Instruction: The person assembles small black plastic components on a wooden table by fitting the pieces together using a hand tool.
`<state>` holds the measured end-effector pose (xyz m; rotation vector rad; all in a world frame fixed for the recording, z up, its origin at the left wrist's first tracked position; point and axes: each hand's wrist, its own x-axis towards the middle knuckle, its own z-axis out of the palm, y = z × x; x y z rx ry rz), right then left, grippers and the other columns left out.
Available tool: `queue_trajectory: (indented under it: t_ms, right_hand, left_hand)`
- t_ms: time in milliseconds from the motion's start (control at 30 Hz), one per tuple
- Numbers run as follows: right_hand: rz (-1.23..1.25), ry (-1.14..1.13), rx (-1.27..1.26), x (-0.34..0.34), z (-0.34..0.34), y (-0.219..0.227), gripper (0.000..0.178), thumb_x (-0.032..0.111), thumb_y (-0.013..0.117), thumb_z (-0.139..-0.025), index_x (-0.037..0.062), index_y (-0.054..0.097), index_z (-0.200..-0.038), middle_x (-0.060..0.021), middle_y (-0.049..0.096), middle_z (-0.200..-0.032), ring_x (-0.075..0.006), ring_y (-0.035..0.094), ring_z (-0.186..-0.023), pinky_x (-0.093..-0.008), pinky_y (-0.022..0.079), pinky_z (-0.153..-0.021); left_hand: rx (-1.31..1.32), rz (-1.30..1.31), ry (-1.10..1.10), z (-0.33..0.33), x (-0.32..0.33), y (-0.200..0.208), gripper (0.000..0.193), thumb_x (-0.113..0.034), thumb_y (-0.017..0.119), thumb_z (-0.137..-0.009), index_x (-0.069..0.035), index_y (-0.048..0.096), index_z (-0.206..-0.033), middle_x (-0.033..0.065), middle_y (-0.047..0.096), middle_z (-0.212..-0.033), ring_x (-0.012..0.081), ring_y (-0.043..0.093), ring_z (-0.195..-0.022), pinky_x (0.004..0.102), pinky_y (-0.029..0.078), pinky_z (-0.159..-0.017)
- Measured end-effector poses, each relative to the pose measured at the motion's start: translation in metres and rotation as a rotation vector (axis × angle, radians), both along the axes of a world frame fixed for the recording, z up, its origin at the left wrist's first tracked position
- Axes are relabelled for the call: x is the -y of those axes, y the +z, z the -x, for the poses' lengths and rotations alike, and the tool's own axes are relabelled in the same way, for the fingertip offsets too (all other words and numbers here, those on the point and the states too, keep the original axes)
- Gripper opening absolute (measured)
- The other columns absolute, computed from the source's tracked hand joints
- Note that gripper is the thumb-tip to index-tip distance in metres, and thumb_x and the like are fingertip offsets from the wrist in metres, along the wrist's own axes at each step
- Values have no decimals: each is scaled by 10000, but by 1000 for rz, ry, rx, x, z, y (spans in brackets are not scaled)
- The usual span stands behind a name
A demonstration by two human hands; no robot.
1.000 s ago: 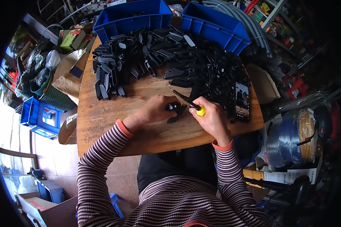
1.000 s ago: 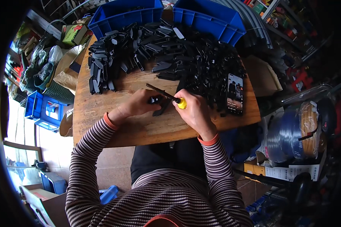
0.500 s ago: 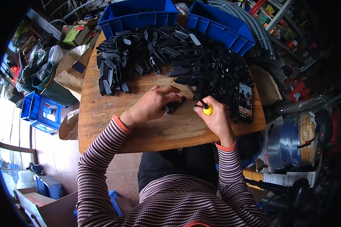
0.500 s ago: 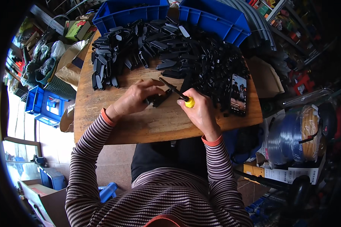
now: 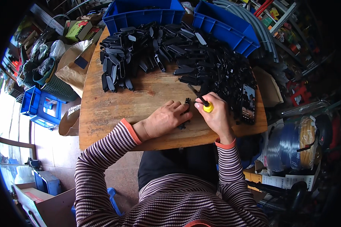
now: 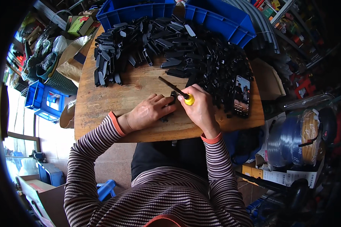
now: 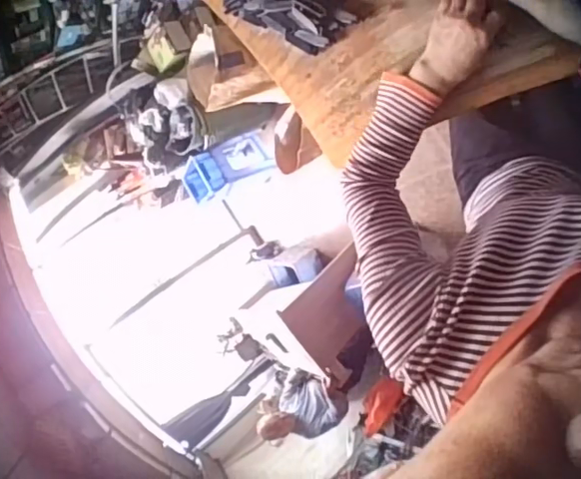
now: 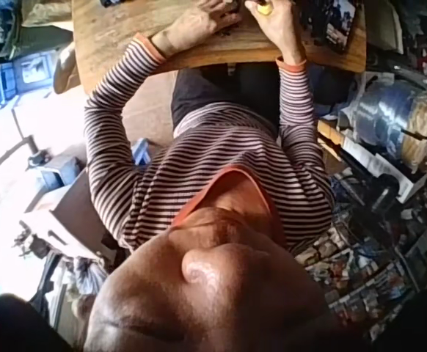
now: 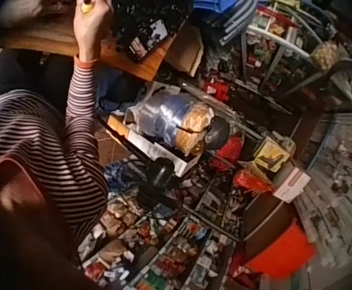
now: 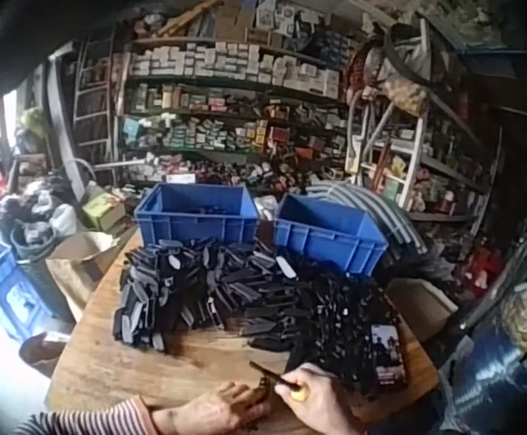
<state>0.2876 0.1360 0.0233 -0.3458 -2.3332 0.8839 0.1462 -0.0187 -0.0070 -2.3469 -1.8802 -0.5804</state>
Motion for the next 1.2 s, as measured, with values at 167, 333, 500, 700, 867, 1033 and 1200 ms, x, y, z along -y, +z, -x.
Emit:
queue_trajectory:
  t_ms: [167, 333, 500, 700, 867, 1033, 1200]
  right_hand:
    - [-89, 55, 48, -1, 18, -8, 144, -18, 706, -766, 10, 619, -877, -122, 625, -814, -307, 648, -735, -350, 507, -632]
    - [-219, 72, 117, -4, 27, -14, 156, -39, 690, -735, 15, 622, -865, -130, 627, -830, -332, 645, -756, -377, 514, -640]
    - [-299, 145, 224, -5, 29, -12, 158, -37, 689, -724, 2, 614, -856, -152, 638, -850, -359, 632, -756, -383, 516, -652]
    - [24, 259, 167, -20, 37, 21, 96, 20, 695, -805, 10, 607, -843, -102, 660, -793, -218, 617, -655, -293, 487, -594]
    - [469, 159, -166, 1, 63, 8, 56, 71, 662, -879, 28, 627, -884, -42, 640, -769, -71, 562, -640, -202, 446, -592]
    - [527, 79, -371, -18, 40, 6, 62, 92, 657, -900, 34, 639, -912, -37, 638, -758, -59, 554, -633, -189, 437, -591]
    - [193, -232, -121, -46, -24, 16, 121, 118, 713, -856, 18, 649, -879, -101, 671, -750, -172, 610, -603, -264, 476, -574]
  left_hand:
    - [41, -26, -9, -3, 4, 3, 349, -144, 591, -809, -59, 604, -1147, 126, 569, -1219, 273, 575, -1075, 379, 454, -952]
    - [2, -30, -75, -4, -1, 0, 306, -149, 573, -814, -60, 601, -1105, 113, 587, -1159, 269, 575, -1092, 369, 452, -951]
    - [-53, -78, -53, -7, -1, -7, 289, -151, 572, -811, -53, 597, -1083, 89, 609, -1119, 262, 576, -1115, 353, 461, -920]
    - [-79, -152, -26, -5, -2, -6, 246, -148, 580, -807, -59, 592, -1037, 75, 615, -1052, 235, 585, -1068, 328, 471, -863]
    - [-36, -83, -45, -12, 0, -2, 259, -142, 589, -804, -57, 603, -1049, 77, 614, -1080, 235, 583, -1077, 322, 473, -861]
    - [-67, -126, -65, -4, -3, -6, 355, -163, 594, -804, -39, 616, -1137, 95, 618, -1173, 251, 577, -1133, 335, 469, -911]
    - [-44, -207, -171, 10, -20, 2, 398, -138, 638, -775, -54, 617, -1163, 97, 613, -1200, 259, 569, -1146, 350, 465, -937]
